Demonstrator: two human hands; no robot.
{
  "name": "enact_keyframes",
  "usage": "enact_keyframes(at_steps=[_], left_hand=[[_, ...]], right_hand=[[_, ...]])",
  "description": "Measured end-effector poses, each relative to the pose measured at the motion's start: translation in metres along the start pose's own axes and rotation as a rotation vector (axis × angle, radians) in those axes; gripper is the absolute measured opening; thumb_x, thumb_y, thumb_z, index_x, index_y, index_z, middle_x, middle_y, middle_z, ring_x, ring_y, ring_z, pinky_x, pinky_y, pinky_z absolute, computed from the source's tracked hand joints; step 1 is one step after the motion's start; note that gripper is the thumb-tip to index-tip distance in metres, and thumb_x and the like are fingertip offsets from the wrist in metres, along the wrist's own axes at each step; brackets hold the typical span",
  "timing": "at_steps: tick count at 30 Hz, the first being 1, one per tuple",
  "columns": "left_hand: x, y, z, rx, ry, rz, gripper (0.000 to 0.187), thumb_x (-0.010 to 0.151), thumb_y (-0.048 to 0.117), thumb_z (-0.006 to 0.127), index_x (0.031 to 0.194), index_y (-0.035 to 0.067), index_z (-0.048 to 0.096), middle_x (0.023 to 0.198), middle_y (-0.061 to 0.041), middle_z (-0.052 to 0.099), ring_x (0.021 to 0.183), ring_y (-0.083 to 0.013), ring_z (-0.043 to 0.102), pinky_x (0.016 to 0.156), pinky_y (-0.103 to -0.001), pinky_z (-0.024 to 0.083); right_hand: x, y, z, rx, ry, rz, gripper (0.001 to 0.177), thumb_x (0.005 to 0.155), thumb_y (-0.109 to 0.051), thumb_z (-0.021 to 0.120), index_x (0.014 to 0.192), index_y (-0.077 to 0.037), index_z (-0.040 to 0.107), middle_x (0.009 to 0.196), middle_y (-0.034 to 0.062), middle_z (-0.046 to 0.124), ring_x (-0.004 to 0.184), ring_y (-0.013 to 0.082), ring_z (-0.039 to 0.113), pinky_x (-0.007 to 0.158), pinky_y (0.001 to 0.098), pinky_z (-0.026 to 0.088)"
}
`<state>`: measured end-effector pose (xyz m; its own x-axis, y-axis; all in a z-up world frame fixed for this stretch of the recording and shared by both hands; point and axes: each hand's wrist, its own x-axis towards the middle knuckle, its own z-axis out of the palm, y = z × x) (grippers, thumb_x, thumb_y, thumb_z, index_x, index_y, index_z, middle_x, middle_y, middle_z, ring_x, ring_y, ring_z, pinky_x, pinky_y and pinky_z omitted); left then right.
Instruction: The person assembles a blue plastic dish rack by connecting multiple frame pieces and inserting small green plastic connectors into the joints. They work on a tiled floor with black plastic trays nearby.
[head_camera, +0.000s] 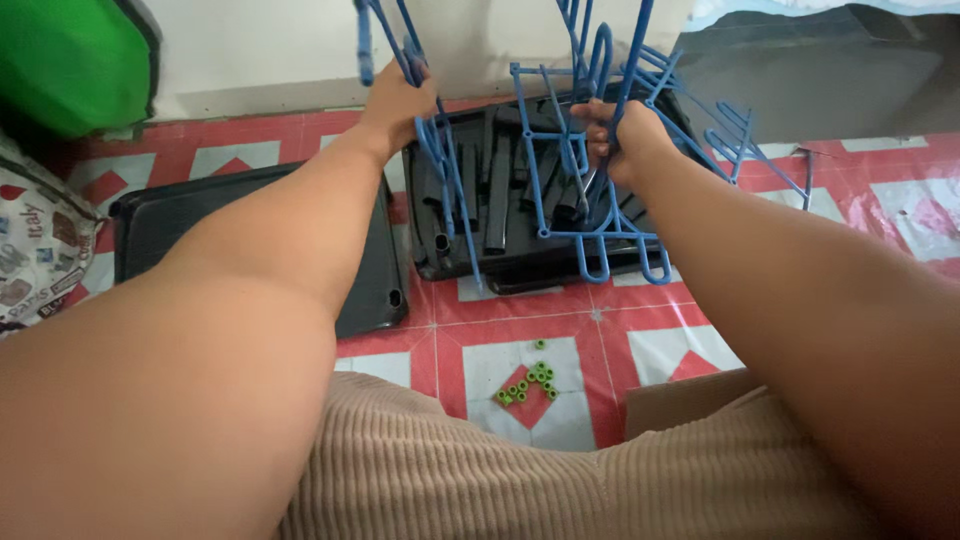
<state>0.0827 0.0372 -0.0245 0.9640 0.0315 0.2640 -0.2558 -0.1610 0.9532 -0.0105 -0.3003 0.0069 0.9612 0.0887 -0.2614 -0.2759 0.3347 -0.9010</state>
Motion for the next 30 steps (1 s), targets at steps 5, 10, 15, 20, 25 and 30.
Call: enact_keyframes(at_steps=[5, 10, 15, 20, 25, 30], left_hand=[[0.001, 0.007, -0.007, -0.225, -0.07, -0.012, 0.012, 0.09, 0.001, 0.066, 0.099, 0.006, 0.06, 0.08, -0.003, 0.062, 0.065, -0.0167, 0.061, 0.062, -0.037, 0.059], [0.001, 0.008, -0.011, -0.094, -0.066, -0.018, 0.011, 0.092, 0.0, 0.063, 0.101, 0.007, 0.062, 0.08, -0.004, 0.065, 0.069, -0.0151, 0.063, 0.063, -0.033, 0.054], [0.001, 0.008, -0.007, -0.137, -0.059, 0.004, 0.011, 0.092, 0.0, 0.067, 0.1, 0.005, 0.061, 0.078, -0.008, 0.062, 0.066, -0.0178, 0.062, 0.06, -0.035, 0.051], [0.006, 0.002, -0.006, -0.078, -0.048, 0.026, 0.016, 0.089, 0.004, 0.073, 0.1, 0.005, 0.06, 0.085, -0.007, 0.064, 0.071, -0.0168, 0.066, 0.062, -0.035, 0.054], [0.014, -0.002, -0.006, 0.037, -0.023, 0.039, 0.021, 0.085, 0.008, 0.078, 0.098, 0.007, 0.062, 0.086, -0.004, 0.066, 0.076, -0.0142, 0.063, 0.063, -0.033, 0.052], [0.01, 0.006, -0.002, 0.101, -0.019, 0.087, 0.021, 0.085, 0.011, 0.08, 0.096, 0.007, 0.063, 0.086, -0.004, 0.066, 0.078, -0.015, 0.065, 0.066, -0.034, 0.054]], right_hand=[[0.0, -0.013, -0.007, -0.019, -0.062, 0.065, 0.022, 0.103, -0.023, 0.057, 0.109, -0.004, 0.065, 0.061, -0.0049, 0.038, 0.052, 0.0076, 0.036, 0.051, 0.0231, 0.034], [-0.005, -0.009, -0.009, 0.002, -0.029, 0.034, 0.025, 0.105, -0.022, 0.055, 0.11, -0.001, 0.066, 0.062, -0.0047, 0.041, 0.053, 0.0069, 0.037, 0.052, 0.0228, 0.033], [-0.004, -0.014, -0.008, 0.025, -0.086, 0.063, 0.024, 0.105, -0.023, 0.054, 0.11, -0.001, 0.063, 0.062, -0.0041, 0.04, 0.052, 0.0071, 0.037, 0.052, 0.0225, 0.034], [-0.007, -0.013, -0.007, -0.001, -0.041, 0.051, 0.025, 0.105, -0.024, 0.055, 0.11, -0.001, 0.064, 0.061, -0.0047, 0.039, 0.052, 0.007, 0.035, 0.052, 0.023, 0.034], [-0.005, -0.012, -0.012, 0.02, -0.076, 0.034, 0.022, 0.104, -0.019, 0.055, 0.11, 0.0, 0.064, 0.062, -0.0034, 0.041, 0.053, 0.0079, 0.037, 0.052, 0.0235, 0.035], [0.002, -0.01, -0.015, 0.063, -0.083, 0.047, 0.021, 0.102, -0.018, 0.058, 0.112, -0.001, 0.063, 0.062, -0.0033, 0.04, 0.052, 0.0081, 0.037, 0.051, 0.0234, 0.035]])
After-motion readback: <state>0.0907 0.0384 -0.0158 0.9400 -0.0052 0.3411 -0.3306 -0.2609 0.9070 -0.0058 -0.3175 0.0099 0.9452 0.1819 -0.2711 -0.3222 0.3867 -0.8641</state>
